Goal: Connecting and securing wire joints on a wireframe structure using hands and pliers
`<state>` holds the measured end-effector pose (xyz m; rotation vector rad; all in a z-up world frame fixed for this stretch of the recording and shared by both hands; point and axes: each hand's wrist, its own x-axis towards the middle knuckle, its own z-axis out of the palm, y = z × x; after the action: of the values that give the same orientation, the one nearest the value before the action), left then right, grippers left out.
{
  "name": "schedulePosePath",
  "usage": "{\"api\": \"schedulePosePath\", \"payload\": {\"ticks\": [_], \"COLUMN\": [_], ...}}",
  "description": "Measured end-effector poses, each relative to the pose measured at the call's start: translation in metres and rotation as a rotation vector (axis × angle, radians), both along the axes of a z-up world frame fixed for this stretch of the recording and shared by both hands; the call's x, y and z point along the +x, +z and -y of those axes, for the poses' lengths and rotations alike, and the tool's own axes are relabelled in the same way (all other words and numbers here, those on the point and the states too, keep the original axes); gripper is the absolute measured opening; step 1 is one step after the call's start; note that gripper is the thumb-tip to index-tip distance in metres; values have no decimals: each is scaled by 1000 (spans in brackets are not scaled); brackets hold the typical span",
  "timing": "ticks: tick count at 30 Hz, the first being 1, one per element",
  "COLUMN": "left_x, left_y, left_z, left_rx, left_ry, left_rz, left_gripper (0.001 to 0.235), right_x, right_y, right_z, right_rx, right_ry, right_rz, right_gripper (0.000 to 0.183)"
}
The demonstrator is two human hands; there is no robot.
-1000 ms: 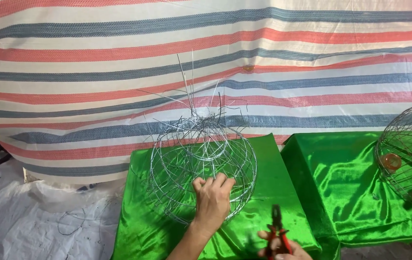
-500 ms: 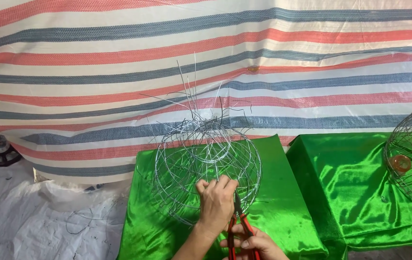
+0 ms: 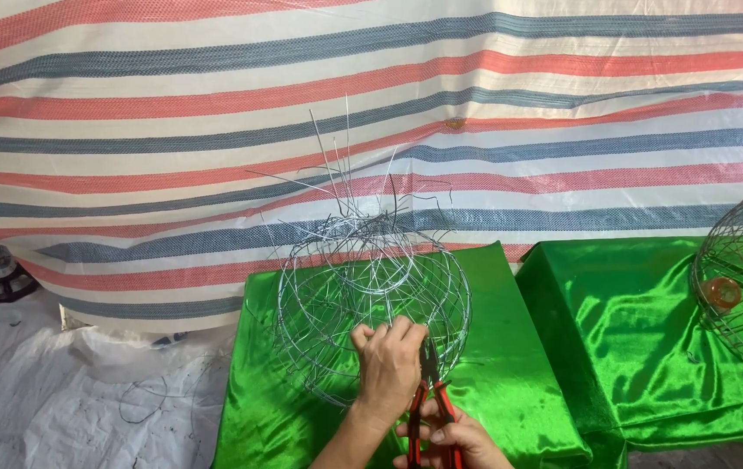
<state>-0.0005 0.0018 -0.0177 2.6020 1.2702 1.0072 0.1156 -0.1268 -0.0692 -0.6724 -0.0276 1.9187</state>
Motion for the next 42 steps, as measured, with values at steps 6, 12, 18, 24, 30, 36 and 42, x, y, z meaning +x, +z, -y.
{"api": "schedulePosePath", "payload": {"ticks": [6,12,18,24,30,36,42], "left_x": [0,5,7,8,9,9,10], "left_y": [3,4,-2,3,11,4,2], "left_z": [0,1,1,2,3,3,6], "left_rx": [-43,14,23,23,44,34,37], "left_ry": [12,20,35,37,52,49,47], "left_rz": [38,69,56,50,53,66,62], "left_gripper": [20,15,9,10,13,7,8], "right_x": [-3,-7,-4,-4,-5,-17,-28], "right_y": [-12,-28,-26,-17,-21,-25,-19], "right_z": [-1,-4,3,7,3,0,0], "right_rx": [-11,81,5,80,58,35,-53], "right_ry": [-8,-58,-54,-59,-75,-176,-207], "right_rz": [81,193,-4,-82,-77,71,336], "right_gripper": [27,17,20,17,14,16,10]}}
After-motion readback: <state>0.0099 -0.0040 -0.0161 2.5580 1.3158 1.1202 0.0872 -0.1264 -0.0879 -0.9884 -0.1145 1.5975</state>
